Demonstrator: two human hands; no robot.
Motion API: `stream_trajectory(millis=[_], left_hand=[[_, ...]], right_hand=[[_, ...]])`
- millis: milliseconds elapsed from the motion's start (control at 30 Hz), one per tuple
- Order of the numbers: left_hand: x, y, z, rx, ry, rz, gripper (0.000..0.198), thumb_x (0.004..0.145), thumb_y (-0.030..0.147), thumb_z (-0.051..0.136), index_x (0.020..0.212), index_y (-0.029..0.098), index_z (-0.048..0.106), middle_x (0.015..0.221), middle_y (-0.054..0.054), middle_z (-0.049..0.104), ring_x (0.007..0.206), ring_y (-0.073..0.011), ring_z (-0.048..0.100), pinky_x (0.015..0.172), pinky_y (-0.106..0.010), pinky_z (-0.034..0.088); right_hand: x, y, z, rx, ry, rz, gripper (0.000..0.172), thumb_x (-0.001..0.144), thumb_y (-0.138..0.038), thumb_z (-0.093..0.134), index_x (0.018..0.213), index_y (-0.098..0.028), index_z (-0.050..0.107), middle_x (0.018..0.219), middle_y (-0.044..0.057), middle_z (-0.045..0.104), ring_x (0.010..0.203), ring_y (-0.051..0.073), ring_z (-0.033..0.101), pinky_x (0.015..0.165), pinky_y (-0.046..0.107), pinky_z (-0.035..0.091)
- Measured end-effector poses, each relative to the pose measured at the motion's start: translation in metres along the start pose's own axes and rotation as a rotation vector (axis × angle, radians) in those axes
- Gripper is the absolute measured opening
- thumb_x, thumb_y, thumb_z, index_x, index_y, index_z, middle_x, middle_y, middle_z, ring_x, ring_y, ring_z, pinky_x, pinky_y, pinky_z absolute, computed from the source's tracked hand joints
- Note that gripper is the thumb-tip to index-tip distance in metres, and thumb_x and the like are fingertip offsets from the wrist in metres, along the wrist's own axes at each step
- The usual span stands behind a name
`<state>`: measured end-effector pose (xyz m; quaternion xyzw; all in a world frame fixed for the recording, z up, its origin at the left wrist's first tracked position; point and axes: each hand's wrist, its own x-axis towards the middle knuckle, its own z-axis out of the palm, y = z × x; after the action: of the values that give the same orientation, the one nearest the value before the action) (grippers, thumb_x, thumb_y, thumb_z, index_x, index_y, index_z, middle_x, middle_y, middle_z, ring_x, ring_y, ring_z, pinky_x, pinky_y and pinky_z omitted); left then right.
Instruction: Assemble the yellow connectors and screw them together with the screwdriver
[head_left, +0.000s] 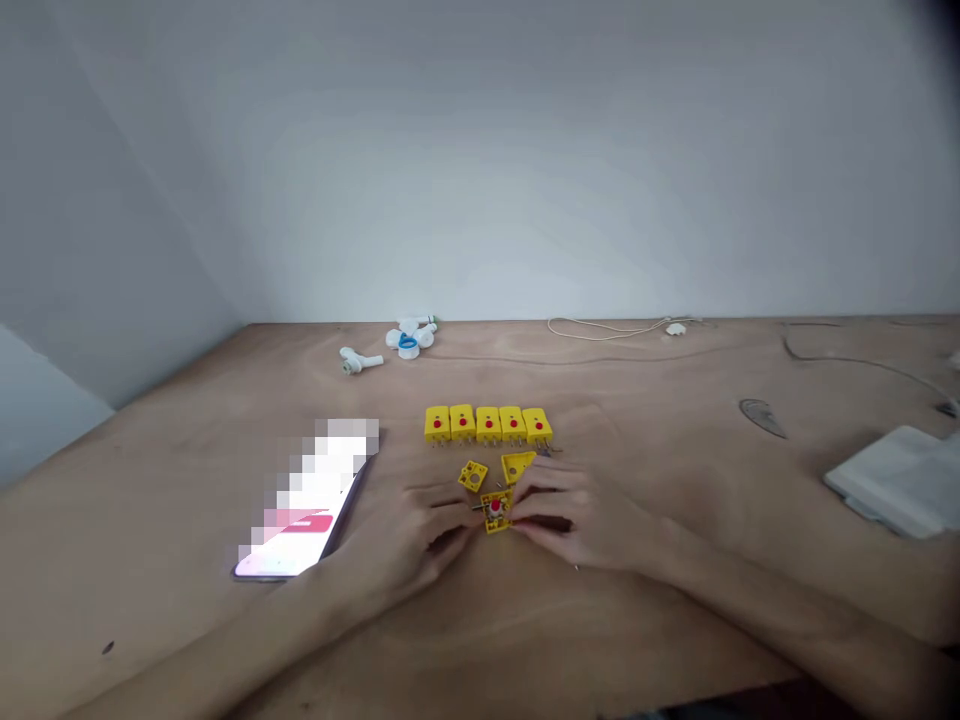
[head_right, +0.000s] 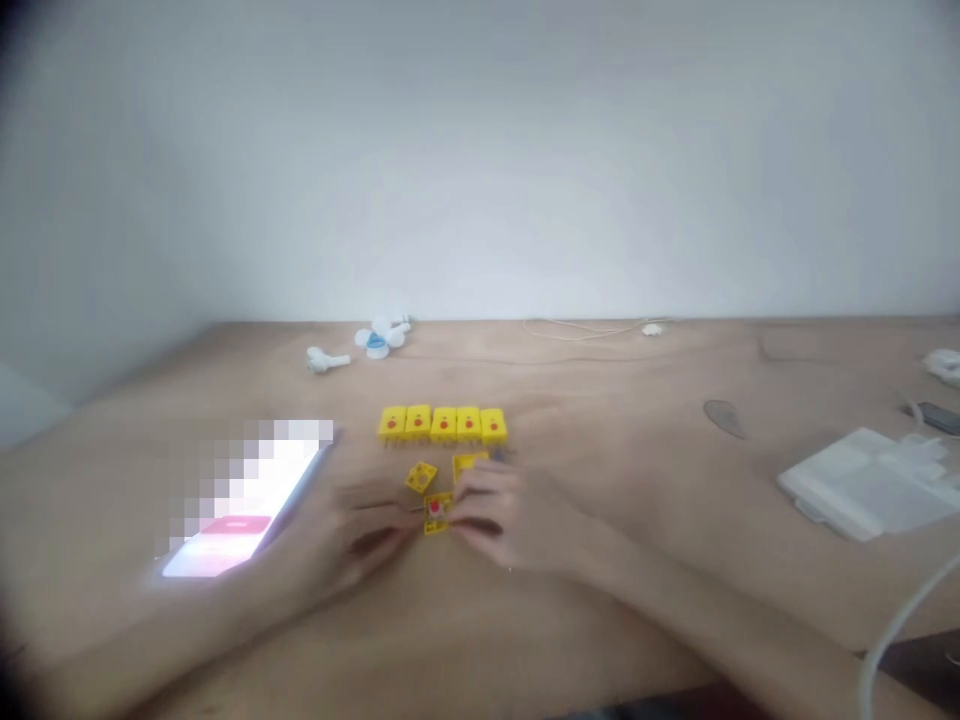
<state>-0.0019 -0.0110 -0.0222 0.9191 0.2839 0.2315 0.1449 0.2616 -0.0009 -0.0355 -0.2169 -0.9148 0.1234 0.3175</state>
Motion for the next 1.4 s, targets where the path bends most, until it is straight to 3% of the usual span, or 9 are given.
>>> stream_trajectory(millis=[567,800,1100,1400], left_hand=[[-0.003,-0.001,0.001,0.141,0.039,0.109,0.024,0.103,0.015,0.048,0.104,0.018,0.072,0.100,-0.007,0.074,0.088,-0.0207,0.072,0.079,-0.031,0.059],[-0.002,0.000,-0.001,0.134,0.146,0.112,0.019,0.100,0.016,0.053,0.103,0.018,0.072,0.100,-0.006,0.076,0.088,-0.0202,0.073,0.080,-0.031,0.059],[0.001,0.004,-0.007,0.141,0.089,0.137,0.021,0.098,0.014,0.053,0.104,0.021,0.072,0.099,-0.005,0.075,0.087,-0.0212,0.071,0.078,-0.032,0.056],[0.002,-0.003,-0.009,0.213,0.022,0.244,0.025,0.101,0.012,0.048,0.111,0.018,0.069,0.106,-0.010,0.073,0.096,-0.0229,0.070,0.088,-0.035,0.056]], right_hand=[[0.000,0.011,0.009,0.117,0.042,-0.003,0.011,0.092,-0.016,0.071,0.100,-0.022,0.077,0.094,0.005,0.078,0.089,0.020,0.072,0.082,0.036,0.060],[0.001,0.010,0.007,0.107,0.032,0.000,0.010,0.093,-0.018,0.071,0.100,-0.021,0.077,0.095,0.005,0.078,0.090,0.020,0.072,0.085,0.036,0.061],[0.001,0.007,0.006,0.090,0.022,0.008,0.010,0.093,-0.016,0.069,0.100,-0.021,0.075,0.096,0.005,0.077,0.092,0.020,0.071,0.085,0.036,0.060],[0.002,0.006,0.005,0.085,0.014,0.015,0.009,0.093,-0.017,0.069,0.099,-0.020,0.076,0.095,0.006,0.077,0.089,0.020,0.071,0.083,0.034,0.060]])
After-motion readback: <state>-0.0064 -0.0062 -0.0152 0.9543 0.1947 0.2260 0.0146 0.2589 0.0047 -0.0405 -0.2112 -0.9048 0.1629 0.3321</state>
